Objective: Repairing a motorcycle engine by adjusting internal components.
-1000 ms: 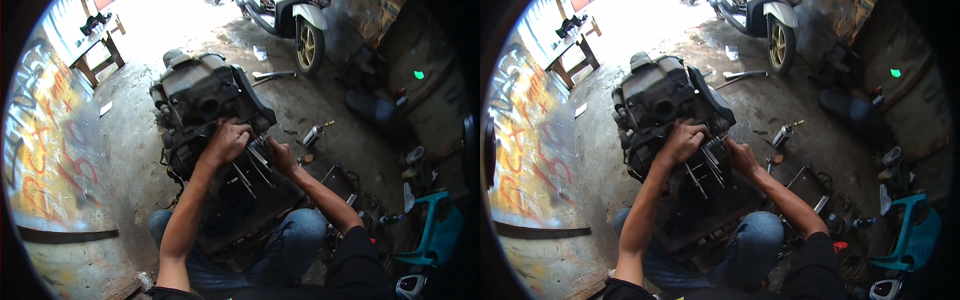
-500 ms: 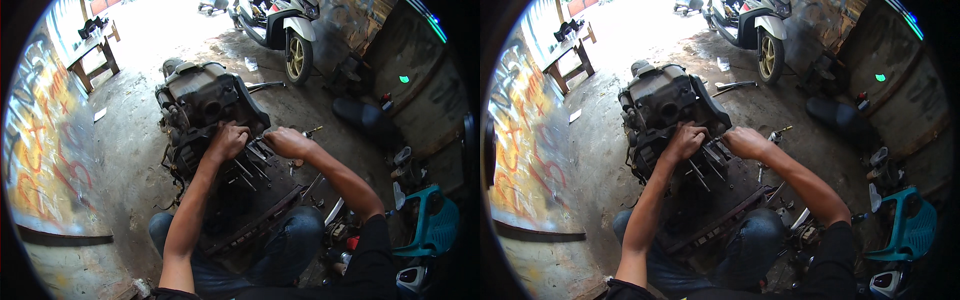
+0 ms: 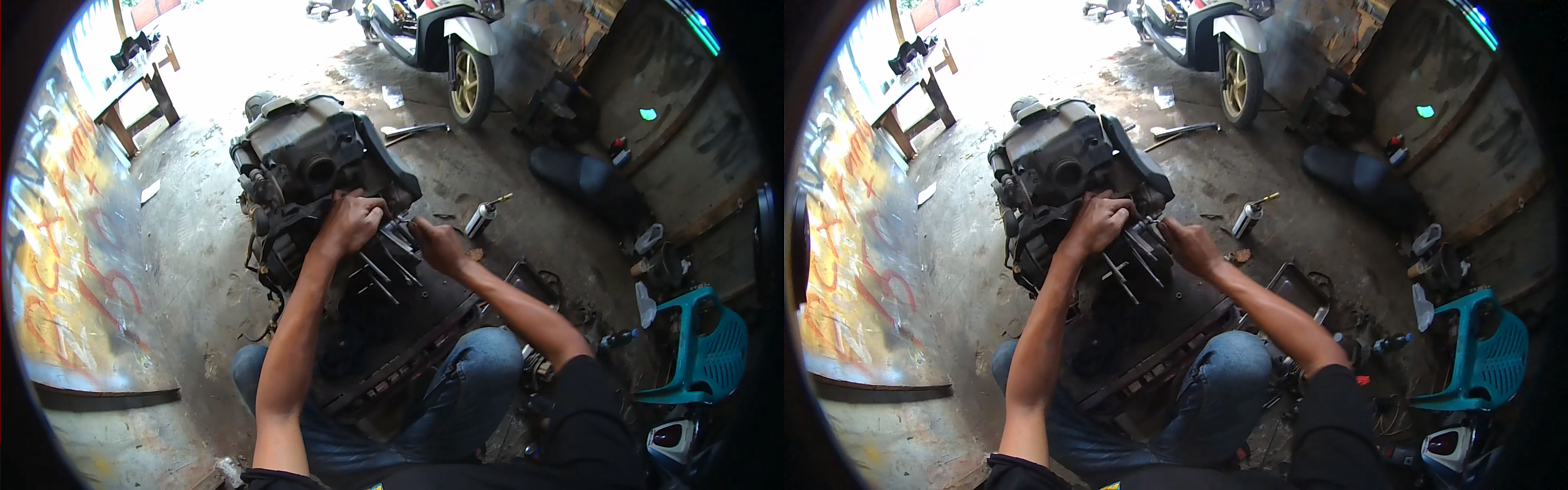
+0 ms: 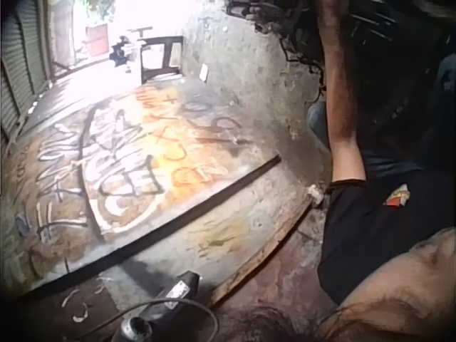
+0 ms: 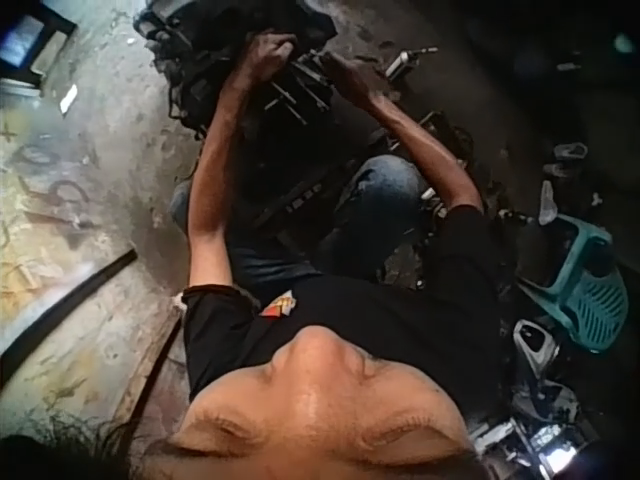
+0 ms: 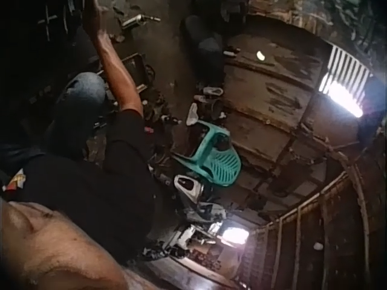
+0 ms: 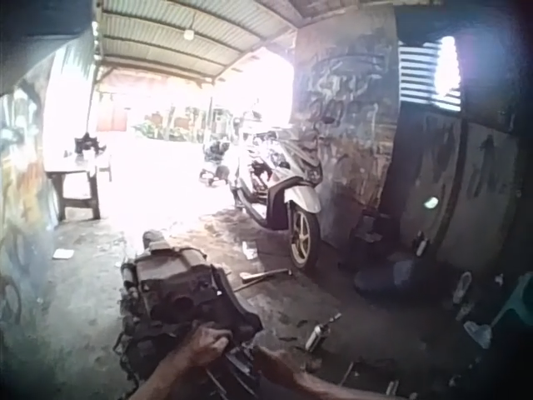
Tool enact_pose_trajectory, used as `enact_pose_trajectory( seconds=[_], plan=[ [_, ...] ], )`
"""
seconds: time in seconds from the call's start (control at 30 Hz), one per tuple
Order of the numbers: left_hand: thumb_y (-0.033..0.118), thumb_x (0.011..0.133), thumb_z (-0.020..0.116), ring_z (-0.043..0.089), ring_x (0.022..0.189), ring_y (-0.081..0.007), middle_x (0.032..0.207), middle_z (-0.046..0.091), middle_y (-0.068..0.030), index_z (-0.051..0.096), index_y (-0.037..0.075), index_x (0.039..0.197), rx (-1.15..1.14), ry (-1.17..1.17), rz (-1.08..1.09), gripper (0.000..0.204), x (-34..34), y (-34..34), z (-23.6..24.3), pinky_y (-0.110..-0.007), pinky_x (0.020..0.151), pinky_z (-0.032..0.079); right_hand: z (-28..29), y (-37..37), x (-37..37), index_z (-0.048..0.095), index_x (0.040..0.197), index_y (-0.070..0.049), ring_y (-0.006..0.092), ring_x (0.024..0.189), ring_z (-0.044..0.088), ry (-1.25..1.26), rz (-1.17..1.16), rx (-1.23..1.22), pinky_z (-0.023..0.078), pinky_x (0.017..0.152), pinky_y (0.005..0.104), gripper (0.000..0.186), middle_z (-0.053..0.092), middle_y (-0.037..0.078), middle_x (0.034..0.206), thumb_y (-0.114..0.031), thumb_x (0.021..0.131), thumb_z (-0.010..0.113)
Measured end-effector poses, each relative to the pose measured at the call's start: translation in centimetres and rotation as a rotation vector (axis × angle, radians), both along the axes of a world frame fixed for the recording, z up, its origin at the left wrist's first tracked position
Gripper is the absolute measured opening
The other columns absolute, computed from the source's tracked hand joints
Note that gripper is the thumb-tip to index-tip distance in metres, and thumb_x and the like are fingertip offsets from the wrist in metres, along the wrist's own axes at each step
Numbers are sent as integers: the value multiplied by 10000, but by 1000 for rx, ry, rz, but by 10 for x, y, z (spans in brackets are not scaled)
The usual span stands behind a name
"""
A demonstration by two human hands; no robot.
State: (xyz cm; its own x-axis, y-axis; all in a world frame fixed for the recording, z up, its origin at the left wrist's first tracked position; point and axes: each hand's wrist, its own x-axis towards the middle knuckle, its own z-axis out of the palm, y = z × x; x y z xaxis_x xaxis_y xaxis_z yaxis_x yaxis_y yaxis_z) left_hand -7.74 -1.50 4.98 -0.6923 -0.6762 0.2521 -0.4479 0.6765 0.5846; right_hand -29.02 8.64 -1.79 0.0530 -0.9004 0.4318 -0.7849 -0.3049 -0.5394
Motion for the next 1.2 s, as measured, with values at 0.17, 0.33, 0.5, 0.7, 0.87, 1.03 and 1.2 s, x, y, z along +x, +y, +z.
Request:
enact_pose_trajectory(
  seconds=[0.17,0.33,0.5,0.7,0.87,1.03,1.2],
  plan=[
    [224,890,499,611,1012,-333,942,698,-159,733,101,948,-26,-17,-6,270,0,0,-1,-480,994,378,-6,-4,-2,568,1016,-41,495,678,612,29,-154,78,425,555,571,198,584,304,695,-230,1043,515],
    [219,886,480,615,1026,-349,959,707,-166,732,86,947,-14,-18,4,292,-1,-5,-9,-505,975,400,33,4,-22,581,982,-17,511,756,606,-15,-130,188,444,631,567,251,608,308,780,-252,1041,512],
    [239,893,475,624,1059,-362,990,706,-194,743,99,1038,-77,27,-18,335,-3,-9,-18,-538,977,415,68,-6,-5,667,1030,-14,493,881,622,195,30,375,491,748,537,298,644,308,887,-280,1037,533],
    [269,912,462,631,1128,-330,1132,722,-148,762,113,1075,-67,-60,0,376,-5,-10,-21,-623,972,396,124,-39,6,693,1120,23,470,967,643,425,206,670,510,818,484,368,679,294,978,-302,1029,546],
    [264,897,471,646,1090,-324,1055,737,-128,781,146,996,-79,-22,-10,346,-2,-8,-20,-623,955,397,149,-49,28,710,1090,16,458,990,635,789,196,712,503,856,493,368,691,266,1008,-302,1020,539],
    [263,894,478,649,1049,-349,1038,738,-123,775,136,951,-112,4,-10,328,-3,-8,-22,-604,963,400,162,-66,40,736,1021,-31,415,965,659,952,240,768,520,848,493,301,701,233,993,-293,965,598],
    [258,894,485,644,1051,-353,1024,739,-122,768,125,922,-139,61,-3,314,-4,-7,-26,-624,966,402,134,-39,20,712,972,-16,450,895,642,703,161,569,500,780,530,307,665,273,921,-287,1000,571]
  ],
)
